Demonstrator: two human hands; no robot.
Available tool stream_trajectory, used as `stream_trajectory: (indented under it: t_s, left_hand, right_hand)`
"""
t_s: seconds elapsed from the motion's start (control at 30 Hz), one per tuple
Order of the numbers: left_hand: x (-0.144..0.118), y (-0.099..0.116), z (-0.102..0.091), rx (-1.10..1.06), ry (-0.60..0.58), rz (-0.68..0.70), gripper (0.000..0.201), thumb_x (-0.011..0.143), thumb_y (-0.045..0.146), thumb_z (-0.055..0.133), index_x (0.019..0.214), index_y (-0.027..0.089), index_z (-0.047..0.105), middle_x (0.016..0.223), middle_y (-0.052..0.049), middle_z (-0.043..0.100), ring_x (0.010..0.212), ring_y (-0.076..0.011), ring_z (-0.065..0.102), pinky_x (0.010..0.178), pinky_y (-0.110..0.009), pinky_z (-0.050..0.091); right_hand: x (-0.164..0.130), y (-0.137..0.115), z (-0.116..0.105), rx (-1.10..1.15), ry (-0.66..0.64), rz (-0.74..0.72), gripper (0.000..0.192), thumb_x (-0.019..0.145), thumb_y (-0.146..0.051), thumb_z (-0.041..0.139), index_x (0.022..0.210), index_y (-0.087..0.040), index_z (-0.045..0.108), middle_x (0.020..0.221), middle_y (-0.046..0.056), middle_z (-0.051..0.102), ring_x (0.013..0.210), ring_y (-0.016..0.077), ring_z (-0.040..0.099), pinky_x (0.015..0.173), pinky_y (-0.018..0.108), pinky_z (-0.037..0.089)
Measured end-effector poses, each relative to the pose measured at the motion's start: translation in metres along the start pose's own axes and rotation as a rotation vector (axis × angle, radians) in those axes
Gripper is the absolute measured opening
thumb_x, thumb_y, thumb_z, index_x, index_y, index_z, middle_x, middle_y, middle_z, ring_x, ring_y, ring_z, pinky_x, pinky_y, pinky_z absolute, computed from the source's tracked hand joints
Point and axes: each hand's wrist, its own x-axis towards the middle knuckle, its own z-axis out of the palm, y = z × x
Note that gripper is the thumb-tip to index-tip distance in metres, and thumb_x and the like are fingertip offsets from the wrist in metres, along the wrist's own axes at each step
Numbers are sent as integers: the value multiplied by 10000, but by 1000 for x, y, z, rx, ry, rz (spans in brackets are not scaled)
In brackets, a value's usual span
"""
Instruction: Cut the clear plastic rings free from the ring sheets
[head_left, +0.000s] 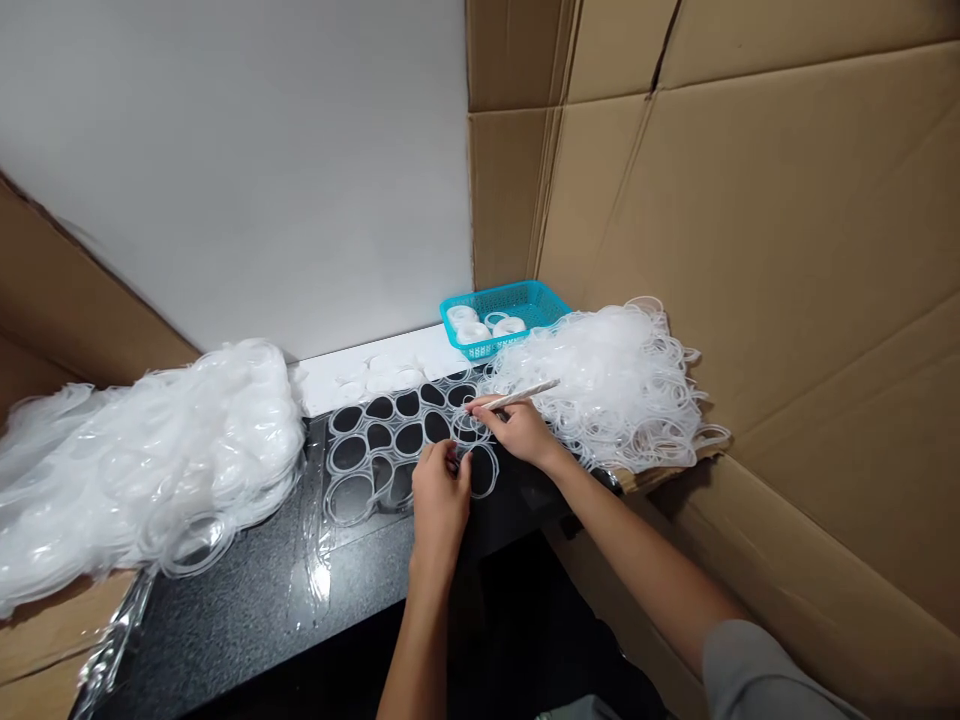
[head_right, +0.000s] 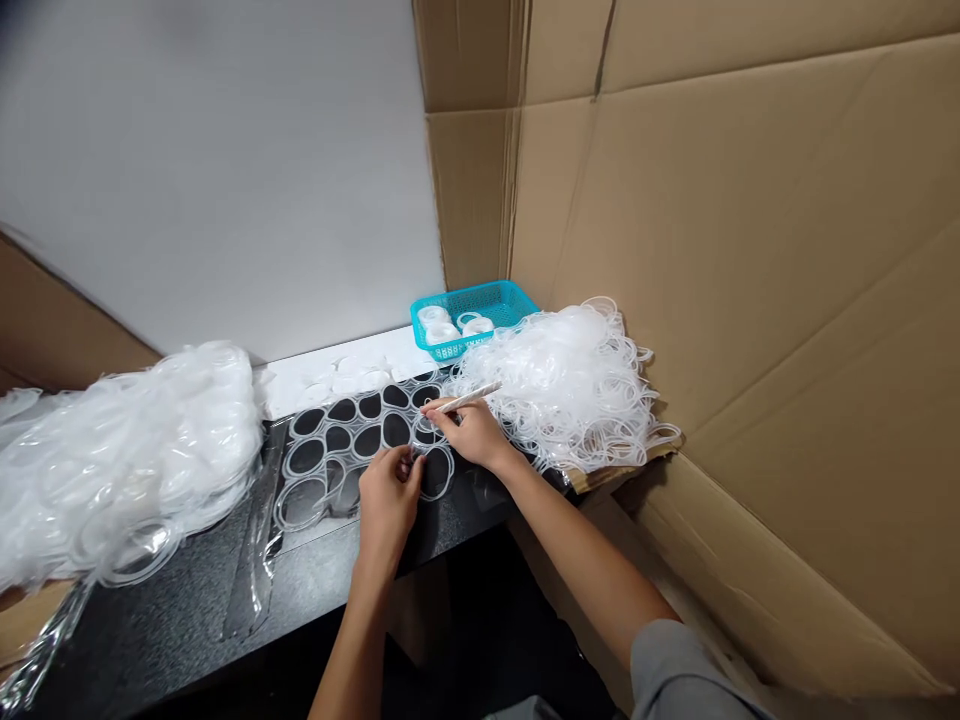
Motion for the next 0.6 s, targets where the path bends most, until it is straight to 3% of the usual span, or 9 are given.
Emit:
stream_trajectory:
  t_s: [0.17,0.33,0.6]
  left_hand:
    - [-6,-7,10,-23,32,-30,225,936,297,589,861,181,766,813,-67,720,703,-194,646,702,-338,519]
    - [-11,-8,3,-134,-38,-52,224,926,374,650,937,228,820,950,-65,821,859,-234,752,812,-360,568]
    - [-9,-1,-4,-123,-205,-38,302,993,406,542,967,230,786,1018,-72,815,938,-248,736,874,-383,539]
  right_hand:
    - [-2,-2,0,-40,-59,11,195,974,-296,638,985,-237,823,1075,48,826,1059,231,769,1001,373,594]
    - [-4,-2,1,-70,-79,27,173,973,-282,654,977,-270,826,1091,21,821,1064,224,767,1018,372,592]
    - [-3,2,-2,-51,-94,-19,192,975,-266,635,971,-266,827,1061,19,824,1045,219,773,1002,370,600]
